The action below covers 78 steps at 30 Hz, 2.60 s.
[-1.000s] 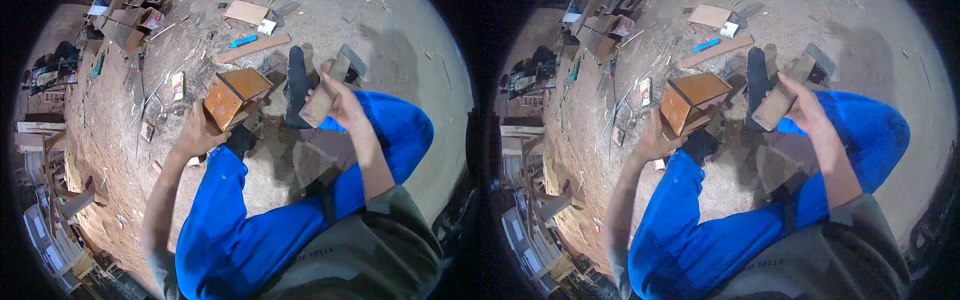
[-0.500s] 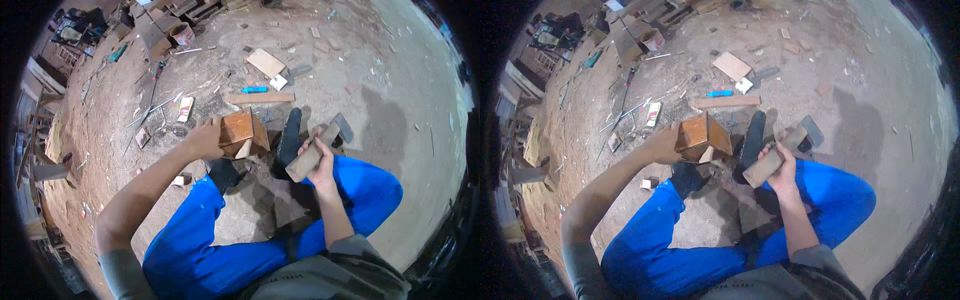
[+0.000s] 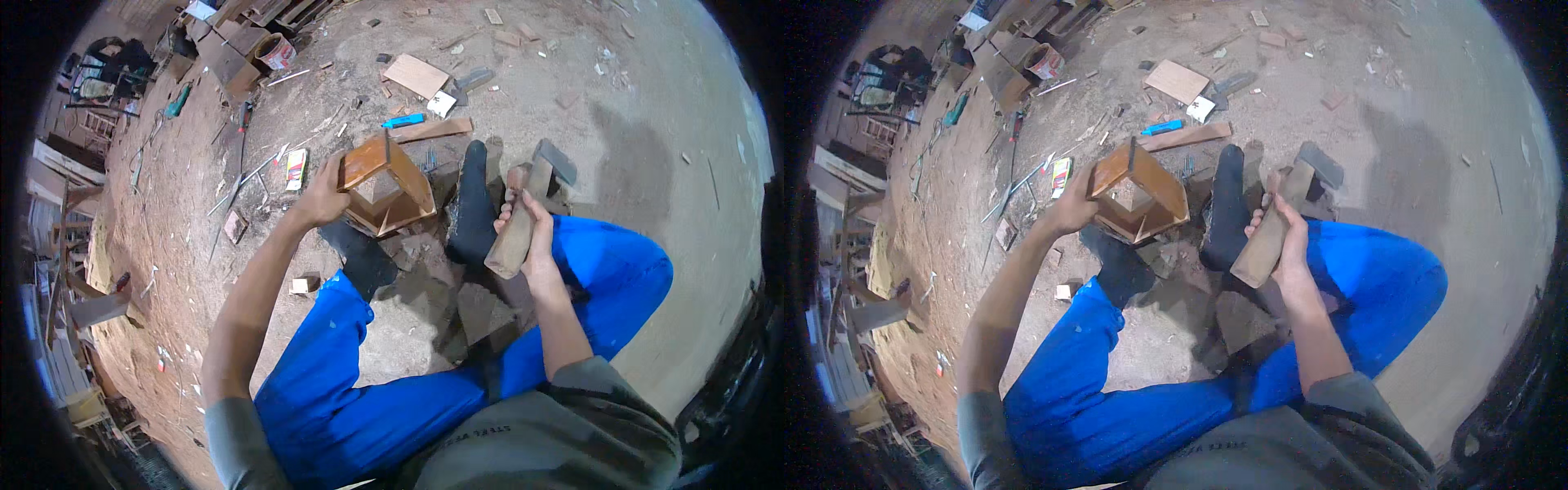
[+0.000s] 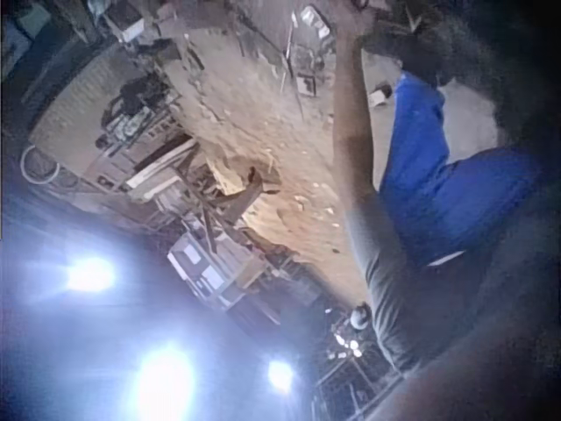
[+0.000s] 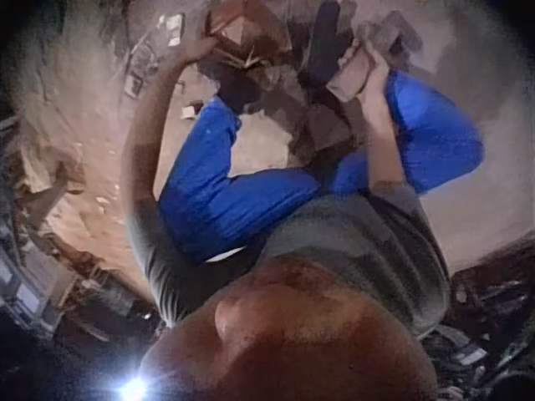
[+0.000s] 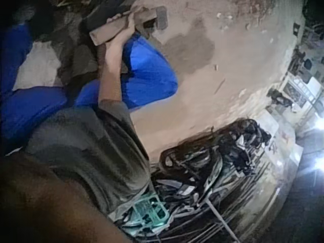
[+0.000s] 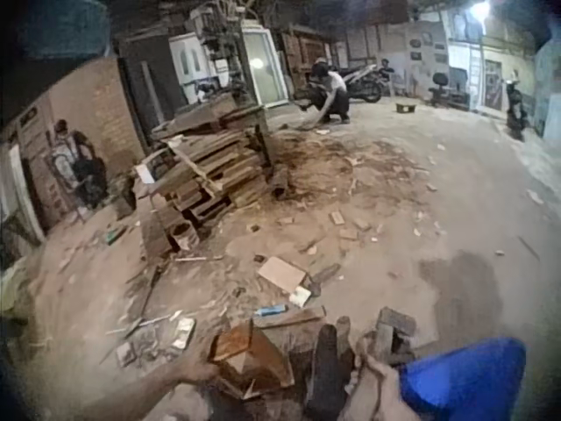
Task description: The person assembles and refines a small wooden box by using an axe to trim edges and hammer pieces together while sitting on the floor.
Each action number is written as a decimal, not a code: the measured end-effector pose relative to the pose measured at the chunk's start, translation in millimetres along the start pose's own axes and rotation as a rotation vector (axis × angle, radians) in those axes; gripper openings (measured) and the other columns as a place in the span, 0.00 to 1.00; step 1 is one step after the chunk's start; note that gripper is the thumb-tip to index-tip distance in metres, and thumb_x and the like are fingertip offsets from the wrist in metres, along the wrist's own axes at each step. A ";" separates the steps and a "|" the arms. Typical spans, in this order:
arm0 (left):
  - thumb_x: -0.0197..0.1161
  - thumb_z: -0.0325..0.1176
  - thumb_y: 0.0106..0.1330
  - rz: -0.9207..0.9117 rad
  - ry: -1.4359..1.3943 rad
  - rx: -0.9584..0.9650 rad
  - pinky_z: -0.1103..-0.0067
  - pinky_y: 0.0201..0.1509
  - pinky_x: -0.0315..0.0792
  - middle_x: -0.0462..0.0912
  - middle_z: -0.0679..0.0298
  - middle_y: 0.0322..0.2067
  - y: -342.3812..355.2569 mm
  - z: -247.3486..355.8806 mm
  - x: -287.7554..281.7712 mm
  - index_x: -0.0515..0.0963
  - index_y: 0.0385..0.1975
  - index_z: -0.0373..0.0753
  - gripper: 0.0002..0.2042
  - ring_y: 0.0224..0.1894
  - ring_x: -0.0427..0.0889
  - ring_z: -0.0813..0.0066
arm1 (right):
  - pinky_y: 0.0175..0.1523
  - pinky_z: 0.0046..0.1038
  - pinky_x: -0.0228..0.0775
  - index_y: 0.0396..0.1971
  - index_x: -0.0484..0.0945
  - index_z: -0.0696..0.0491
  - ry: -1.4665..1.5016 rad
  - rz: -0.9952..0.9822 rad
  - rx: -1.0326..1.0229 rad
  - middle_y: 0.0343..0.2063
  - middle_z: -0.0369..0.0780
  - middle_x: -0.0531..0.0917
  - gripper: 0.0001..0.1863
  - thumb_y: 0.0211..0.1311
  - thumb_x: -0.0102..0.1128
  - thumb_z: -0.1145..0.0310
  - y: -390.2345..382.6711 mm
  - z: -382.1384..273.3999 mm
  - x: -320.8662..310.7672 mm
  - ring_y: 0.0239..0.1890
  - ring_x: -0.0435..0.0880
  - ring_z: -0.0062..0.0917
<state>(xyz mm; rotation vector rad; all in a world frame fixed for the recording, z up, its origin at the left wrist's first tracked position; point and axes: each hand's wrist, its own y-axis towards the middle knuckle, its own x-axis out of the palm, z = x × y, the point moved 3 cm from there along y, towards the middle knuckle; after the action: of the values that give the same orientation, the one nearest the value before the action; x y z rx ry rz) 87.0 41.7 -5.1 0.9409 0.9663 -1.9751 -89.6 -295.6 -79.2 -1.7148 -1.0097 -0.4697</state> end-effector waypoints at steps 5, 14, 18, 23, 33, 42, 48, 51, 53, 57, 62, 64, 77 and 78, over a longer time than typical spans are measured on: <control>0.63 0.27 0.52 0.118 -0.111 0.000 0.64 0.77 0.55 0.64 0.38 0.67 -27.0 -32.8 8.2 0.52 0.73 0.32 0.44 0.74 0.61 0.45 | 0.38 0.31 0.75 0.42 0.76 0.51 0.010 -0.008 0.021 0.30 0.40 0.78 0.13 0.71 0.58 0.56 5.0 -0.3 -7.3 0.30 0.78 0.25; 0.67 0.30 0.52 0.181 -0.185 0.043 0.60 0.74 0.58 0.66 0.39 0.64 -55.3 -38.6 14.5 0.51 0.71 0.30 0.45 0.70 0.64 0.43 | 0.39 0.31 0.74 0.41 0.75 0.53 0.048 -0.022 0.031 0.30 0.40 0.77 0.13 0.69 0.58 0.58 -0.9 -1.5 -0.6 0.30 0.77 0.26; 0.64 0.28 0.53 0.142 -0.321 -0.057 0.62 0.72 0.61 0.69 0.42 0.62 -47.3 -9.2 7.1 0.56 0.70 0.30 0.41 0.68 0.67 0.48 | 0.41 0.31 0.74 0.43 0.75 0.54 0.064 -0.046 0.024 0.31 0.41 0.78 0.13 0.67 0.58 0.61 1.2 -5.5 -7.3 0.32 0.77 0.26; 0.57 0.26 0.57 0.070 -0.646 -0.072 0.73 0.60 0.71 0.76 0.52 0.55 -40.8 -4.0 11.9 0.62 0.71 0.32 0.36 0.57 0.76 0.63 | 0.44 0.32 0.74 0.45 0.76 0.55 0.272 -0.210 0.078 0.35 0.41 0.79 0.13 0.64 0.58 0.64 1.5 1.4 -6.8 0.36 0.78 0.27; 0.61 0.36 0.61 -0.024 -0.206 -0.135 0.65 0.39 0.75 0.84 0.49 0.26 -9.2 -13.2 35.8 0.82 0.38 0.32 0.13 0.31 0.84 0.58 | 0.46 0.32 0.77 0.44 0.75 0.57 0.317 -0.203 0.085 0.37 0.41 0.80 0.12 0.65 0.57 0.67 0.9 4.0 -8.8 0.37 0.80 0.28; 0.61 0.40 0.66 0.098 0.268 0.048 0.54 0.50 0.79 0.85 0.43 0.42 -3.5 -5.1 45.5 0.83 0.46 0.34 0.16 0.43 0.85 0.38 | 0.40 0.29 0.76 0.44 0.75 0.57 0.197 -0.117 0.071 0.32 0.40 0.78 0.12 0.67 0.60 0.65 1.1 -1.7 -11.5 0.33 0.78 0.24; 0.59 0.35 0.66 -0.037 0.398 -0.049 0.53 0.54 0.78 0.84 0.41 0.45 17.9 20.2 46.2 0.83 0.46 0.34 0.14 0.46 0.85 0.39 | 0.37 0.25 0.74 0.47 0.72 0.61 -0.024 -0.074 0.091 0.33 0.40 0.76 0.16 0.68 0.60 0.66 -13.4 -21.8 -19.4 0.31 0.76 0.22; 0.60 0.35 0.64 0.021 0.290 -0.101 0.54 0.54 0.78 0.84 0.39 0.43 50.6 -6.1 53.3 0.83 0.45 0.34 0.15 0.48 0.84 0.40 | 0.36 0.25 0.73 0.48 0.72 0.62 -0.028 -0.024 0.115 0.33 0.41 0.76 0.16 0.69 0.59 0.66 -17.3 -20.3 -11.6 0.31 0.75 0.22; 0.61 0.36 0.62 0.121 0.247 -0.132 0.55 0.54 0.79 0.85 0.40 0.41 69.3 -19.3 68.6 0.83 0.44 0.34 0.15 0.47 0.84 0.39 | 0.36 0.24 0.73 0.49 0.72 0.62 -0.083 -0.062 0.067 0.33 0.41 0.77 0.18 0.69 0.59 0.64 -19.7 -23.2 -10.1 0.30 0.75 0.22; 0.61 0.32 0.62 0.360 0.058 -0.036 0.55 0.47 0.79 0.85 0.41 0.38 54.6 0.6 77.7 0.82 0.42 0.35 0.11 0.41 0.85 0.38 | 0.36 0.26 0.75 0.48 0.73 0.61 -0.123 0.008 0.076 0.32 0.41 0.77 0.17 0.69 0.58 0.63 -16.5 -26.1 -19.5 0.30 0.76 0.23; 0.59 0.24 0.63 0.610 -0.017 0.086 0.56 0.39 0.76 0.83 0.42 0.34 12.9 41.6 41.0 0.81 0.41 0.36 0.08 0.36 0.84 0.40 | 0.38 0.28 0.78 0.48 0.75 0.60 -0.086 -0.069 0.097 0.32 0.41 0.79 0.17 0.67 0.60 0.63 -13.2 -25.5 -23.5 0.30 0.79 0.25; 0.57 0.18 0.61 0.614 -0.080 0.212 0.61 0.48 0.79 0.84 0.44 0.44 4.2 52.1 27.3 0.76 0.50 0.35 0.17 0.46 0.85 0.46 | 0.38 0.28 0.78 0.48 0.75 0.60 -0.088 -0.039 0.101 0.32 0.41 0.78 0.18 0.67 0.59 0.62 -12.0 -23.6 -22.5 0.30 0.79 0.24; 0.65 0.17 0.57 0.436 -0.044 0.324 0.63 0.64 0.72 0.73 0.40 0.58 -39.5 38.6 3.9 0.54 0.63 0.32 0.34 0.60 0.78 0.45 | 0.36 0.26 0.76 0.45 0.77 0.58 -0.074 -0.060 0.103 0.29 0.38 0.77 0.15 0.68 0.60 0.62 -10.7 -21.2 -22.1 0.29 0.78 0.23; 0.64 0.18 0.58 0.452 0.009 0.400 0.62 0.64 0.72 0.73 0.40 0.58 -42.6 34.4 1.3 0.54 0.63 0.32 0.34 0.60 0.78 0.44 | 0.36 0.27 0.76 0.44 0.77 0.58 -0.089 -0.074 0.106 0.29 0.38 0.78 0.15 0.67 0.60 0.62 -9.7 -22.6 -25.3 0.29 0.79 0.23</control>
<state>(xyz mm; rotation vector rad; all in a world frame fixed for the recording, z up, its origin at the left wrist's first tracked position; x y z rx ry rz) 40.8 31.3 22.5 1.2595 0.3165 -1.7944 -108.2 -325.3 -83.2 -1.6197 -1.1454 -0.3831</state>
